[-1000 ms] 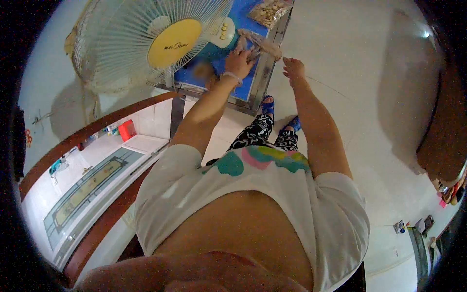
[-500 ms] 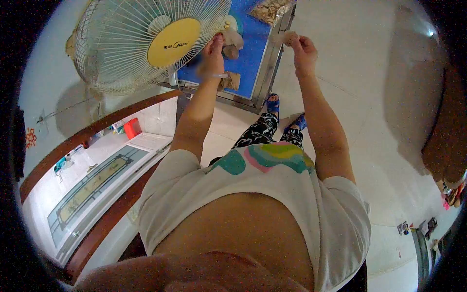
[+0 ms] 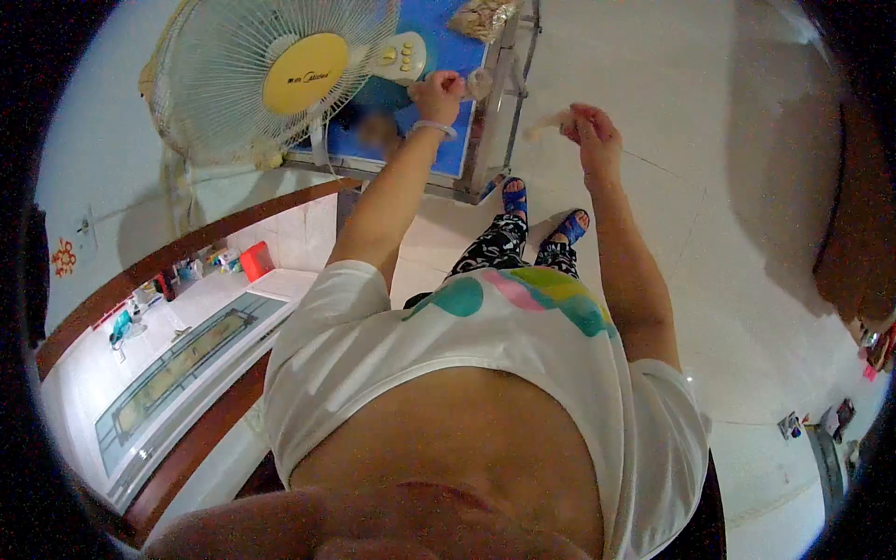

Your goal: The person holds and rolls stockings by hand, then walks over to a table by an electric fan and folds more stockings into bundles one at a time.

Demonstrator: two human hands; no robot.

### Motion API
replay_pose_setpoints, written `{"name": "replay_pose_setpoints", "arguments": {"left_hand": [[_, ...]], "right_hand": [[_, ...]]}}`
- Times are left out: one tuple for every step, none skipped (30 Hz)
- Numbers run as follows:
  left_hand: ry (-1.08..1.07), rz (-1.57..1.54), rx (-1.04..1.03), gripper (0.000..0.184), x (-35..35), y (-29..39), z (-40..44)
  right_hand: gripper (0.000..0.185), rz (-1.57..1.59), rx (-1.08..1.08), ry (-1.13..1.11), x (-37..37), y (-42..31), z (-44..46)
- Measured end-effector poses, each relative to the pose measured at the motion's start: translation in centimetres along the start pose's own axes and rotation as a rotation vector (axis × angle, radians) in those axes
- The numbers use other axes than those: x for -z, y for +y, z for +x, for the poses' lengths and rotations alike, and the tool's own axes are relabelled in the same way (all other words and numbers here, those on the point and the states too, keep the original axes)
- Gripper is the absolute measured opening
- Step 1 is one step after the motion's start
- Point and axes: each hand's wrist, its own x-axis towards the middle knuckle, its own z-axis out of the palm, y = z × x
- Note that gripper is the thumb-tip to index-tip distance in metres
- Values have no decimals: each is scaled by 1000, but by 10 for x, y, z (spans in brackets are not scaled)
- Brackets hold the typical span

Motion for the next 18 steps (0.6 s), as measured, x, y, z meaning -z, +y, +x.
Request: {"name": "replay_pose_setpoints", "arguments": {"left_hand": [[-30, 83, -16, 31, -7, 6, -2], [83, 151, -81, 29, -20, 1, 1], [195, 215, -146, 27, -39, -13, 5], [307, 275, -209, 25, -51, -16, 8], [197, 280, -100, 26, -55, -18, 13], [86, 284, 10, 26, -52, -19, 17], [-25, 290, 121, 27, -50, -19, 20], [17, 199, 132, 28, -50, -20, 22], [62, 111, 141, 30, -47, -16, 25], [109, 24, 146, 31, -43, -9, 26], [134, -61, 87, 25, -37, 1, 24], [92, -226, 22, 22, -27, 14, 20], [48, -393, -42, 19, -18, 25, 15], [3, -560, -103, 17, -8, 38, 10], [-33, -616, -82, 15, 5, 59, 2], [-66, -673, -63, 14, 21, 84, -7], [-97, -730, -45, 12, 34, 105, -15], [-101, -776, -75, 13, 44, 121, -20]], "right_hand": [[21, 18, -7, -13, 7, 3, -8], [20, -37, -21, -14, 13, 5, -16], [20, -95, -35, -12, 19, 5, -24], [20, -154, -51, -9, 25, 6, -31], [19, -146, -57, -12, 31, 6, -37], [19, -140, -65, -16, 36, 6, -42], [19, -134, -74, -23, 41, 6, -46], [19, -141, -60, -5, 47, 8, -48], [19, -145, -44, 10, 52, 8, -50], [19, -144, -24, 24, 53, 9, -49], [19, -213, -6, 24, 54, 8, -47], [19, -282, 8, 25, 53, 2, -46], [19, -353, 21, 26, 52, -4, -46], [19, -362, 65, -1, 51, -8, -43], [19, -373, 111, -30, 47, -12, -37], [19, -384, 159, -59, 44, -18, -32], [19, -390, 217, -67, 39, -27, -28], [20, -395, 277, -75, 33, -38, -24]]}}
